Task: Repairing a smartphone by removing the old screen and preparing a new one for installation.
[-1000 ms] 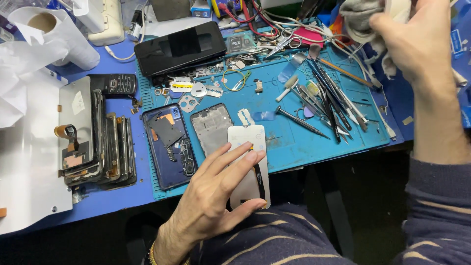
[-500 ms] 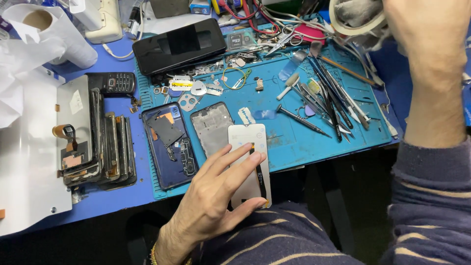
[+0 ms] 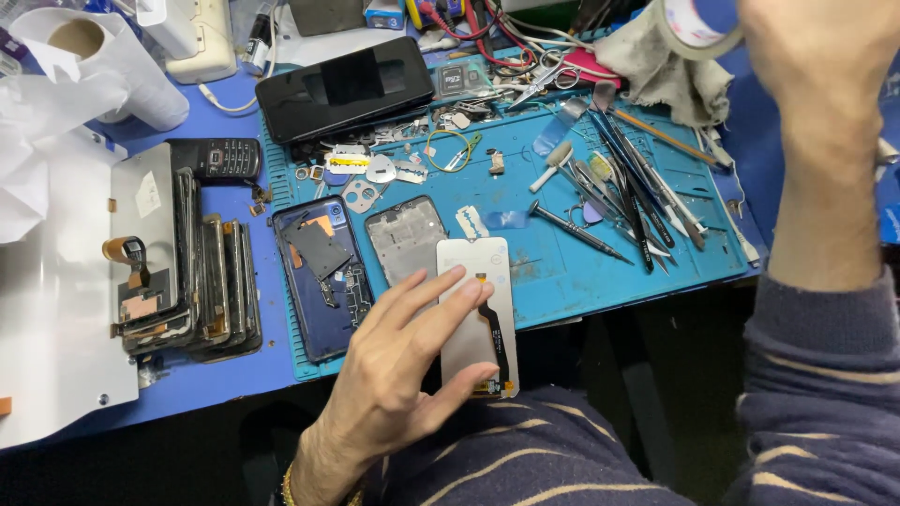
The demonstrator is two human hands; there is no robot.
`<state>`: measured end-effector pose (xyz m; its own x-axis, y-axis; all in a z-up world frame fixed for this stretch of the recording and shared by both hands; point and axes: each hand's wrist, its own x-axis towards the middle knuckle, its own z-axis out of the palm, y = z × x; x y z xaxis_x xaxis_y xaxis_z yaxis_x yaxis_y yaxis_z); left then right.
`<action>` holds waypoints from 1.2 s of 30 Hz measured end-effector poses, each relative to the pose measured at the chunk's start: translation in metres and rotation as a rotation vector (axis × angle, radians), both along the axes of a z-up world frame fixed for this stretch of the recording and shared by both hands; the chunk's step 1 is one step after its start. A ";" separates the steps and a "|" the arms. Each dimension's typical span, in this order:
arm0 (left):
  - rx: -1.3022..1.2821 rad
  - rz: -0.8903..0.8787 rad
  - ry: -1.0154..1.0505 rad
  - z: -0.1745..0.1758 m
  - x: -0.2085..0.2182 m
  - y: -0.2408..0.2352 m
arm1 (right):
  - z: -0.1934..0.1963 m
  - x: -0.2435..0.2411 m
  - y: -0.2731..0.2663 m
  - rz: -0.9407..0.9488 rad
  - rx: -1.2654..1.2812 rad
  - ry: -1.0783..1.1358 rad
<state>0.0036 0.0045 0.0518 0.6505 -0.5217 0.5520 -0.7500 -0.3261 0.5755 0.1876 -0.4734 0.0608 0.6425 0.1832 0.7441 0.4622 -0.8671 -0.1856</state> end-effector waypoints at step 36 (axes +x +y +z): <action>-0.619 0.099 0.225 0.049 0.043 -0.049 | 0.017 -0.124 0.242 0.247 -0.009 -0.265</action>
<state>0.0470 -0.0443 0.1010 0.8132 -0.0839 0.5759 -0.5734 0.0538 0.8175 0.0637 -0.2311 0.0774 0.3631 0.3164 0.8764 0.6891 -0.7243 -0.0241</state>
